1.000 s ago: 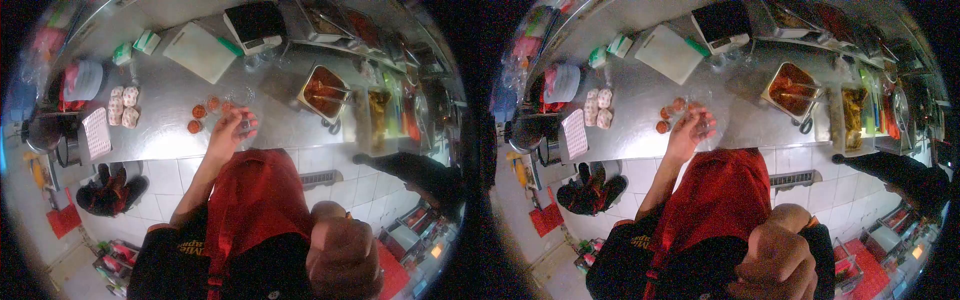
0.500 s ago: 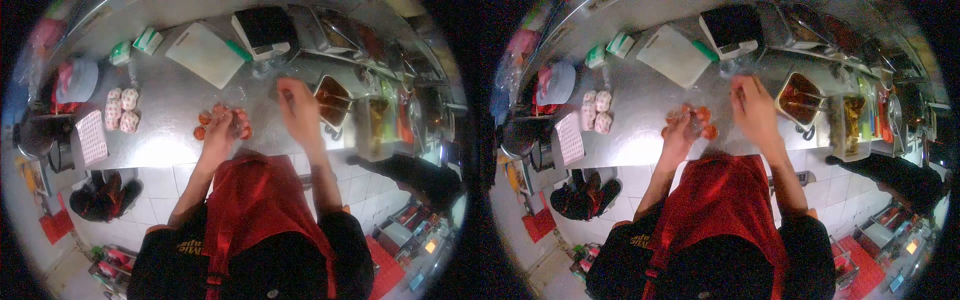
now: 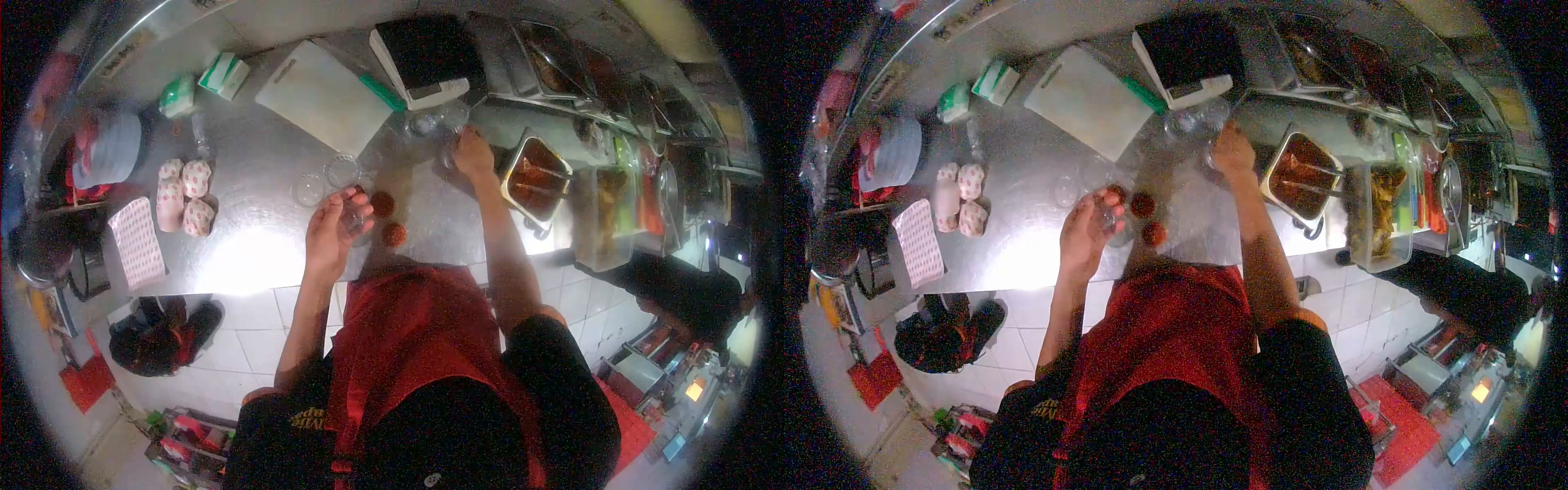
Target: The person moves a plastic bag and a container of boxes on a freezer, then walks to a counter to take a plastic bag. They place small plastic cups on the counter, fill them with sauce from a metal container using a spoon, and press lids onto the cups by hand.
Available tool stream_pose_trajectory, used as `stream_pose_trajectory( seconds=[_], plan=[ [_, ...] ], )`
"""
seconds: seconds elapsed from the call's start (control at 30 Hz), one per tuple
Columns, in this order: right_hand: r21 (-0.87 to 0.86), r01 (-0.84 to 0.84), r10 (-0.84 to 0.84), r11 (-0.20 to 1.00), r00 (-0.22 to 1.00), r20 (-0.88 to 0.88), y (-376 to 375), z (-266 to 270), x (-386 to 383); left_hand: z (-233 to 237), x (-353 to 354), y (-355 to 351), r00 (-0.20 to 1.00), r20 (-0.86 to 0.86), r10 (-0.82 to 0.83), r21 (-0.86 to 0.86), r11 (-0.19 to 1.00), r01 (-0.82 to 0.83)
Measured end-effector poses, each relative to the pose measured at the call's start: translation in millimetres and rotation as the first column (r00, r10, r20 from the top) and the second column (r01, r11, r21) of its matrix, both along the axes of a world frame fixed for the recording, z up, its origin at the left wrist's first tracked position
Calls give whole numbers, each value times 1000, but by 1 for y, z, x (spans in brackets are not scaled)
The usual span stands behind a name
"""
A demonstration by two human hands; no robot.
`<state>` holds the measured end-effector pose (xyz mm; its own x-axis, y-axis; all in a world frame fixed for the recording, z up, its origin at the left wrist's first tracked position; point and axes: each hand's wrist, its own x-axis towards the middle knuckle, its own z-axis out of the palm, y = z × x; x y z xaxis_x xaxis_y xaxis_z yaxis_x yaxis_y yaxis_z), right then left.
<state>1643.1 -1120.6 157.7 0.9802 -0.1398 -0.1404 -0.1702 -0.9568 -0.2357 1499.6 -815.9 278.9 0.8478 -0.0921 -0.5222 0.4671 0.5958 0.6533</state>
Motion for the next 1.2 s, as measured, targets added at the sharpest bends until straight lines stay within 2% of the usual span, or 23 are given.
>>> stream_pose_trajectory(
  seconds=[0.03, 0.1, 0.13, 0.17, 0.2, 0.23, 0.3, 0.33, 0.4, 0.53, 0.6, 0.63, 0.73, 0.8, 1.0, 1.13, 1.2],
  plan=[
    [-4, -1, 1, 1000, 1000, -6, -6, -3, -4, -2, 0, 0, 1000, -6, 1, -4, 1000, -1],
    [398, 86, 14, 914, 970, -241, -10, 14, -19, -6, 1, 0, 1000, -5, -12, -32, 999, 12],
    [397, 86, 15, 914, 969, -246, -12, 24, -28, -8, 0, -1, 1000, -10, -11, -32, 999, 10],
    [681, 278, -74, 677, 947, -312, -12, 38, -38, -10, 1, -2, 1000, -7, -11, -47, 999, 11],
    [848, 421, -128, 322, 907, -402, -10, 50, -47, -12, 3, -3, 1000, -1, -12, -60, 998, 11],
    [848, 424, -126, 318, 905, -406, -5, 60, -59, -14, 4, -5, 1000, -4, -12, -55, 998, 12],
    [916, 401, -305, 2, 873, -381, 6, 78, -82, -18, 8, -11, 999, 11, -41, -112, 993, 42],
    [916, 401, -306, 0, 872, -381, 11, 84, -92, -18, 10, -15, 999, 11, -42, -112, 993, 43],
    [938, 314, -386, -149, 855, -347, 21, 93, -110, -19, 12, -23, 999, 7, -48, -119, 992, 49],
    [933, 329, -459, -146, 813, -359, 41, 109, -133, -16, 15, -42, 999, -15, -36, -120, 992, 34],
    [956, 174, -355, -236, 900, -251, 66, 122, -139, -16, 16, -54, 995, 80, -51, -210, 975, 67],
    [956, 169, -358, -238, 900, -248, 78, 126, -139, -14, 16, -59, 995, 84, -55, -208, 976, 71],
    [973, 121, -340, -195, 923, -183, 97, 133, -139, -1, 16, -73, 998, 65, -21, -232, 972, 35],
    [993, 72, -348, -94, 932, -101, 99, 130, -139, 4, 14, -76, 969, 229, -89, 135, 989, 59],
    [995, 102, -280, 21, 955, -92, 95, 123, -140, -1, 8, -75, 967, 243, -78, 13, 997, 77],
    [994, 102, -249, 46, 964, -88, 95, 121, -144, 0, 5, -71, 968, 240, -71, 14, 997, 70],
    [995, 80, -226, 63, 972, -64, 95, 117, -145, 1, 5, -74, 976, 218, -14, -25, 999, 20]
  ],
)
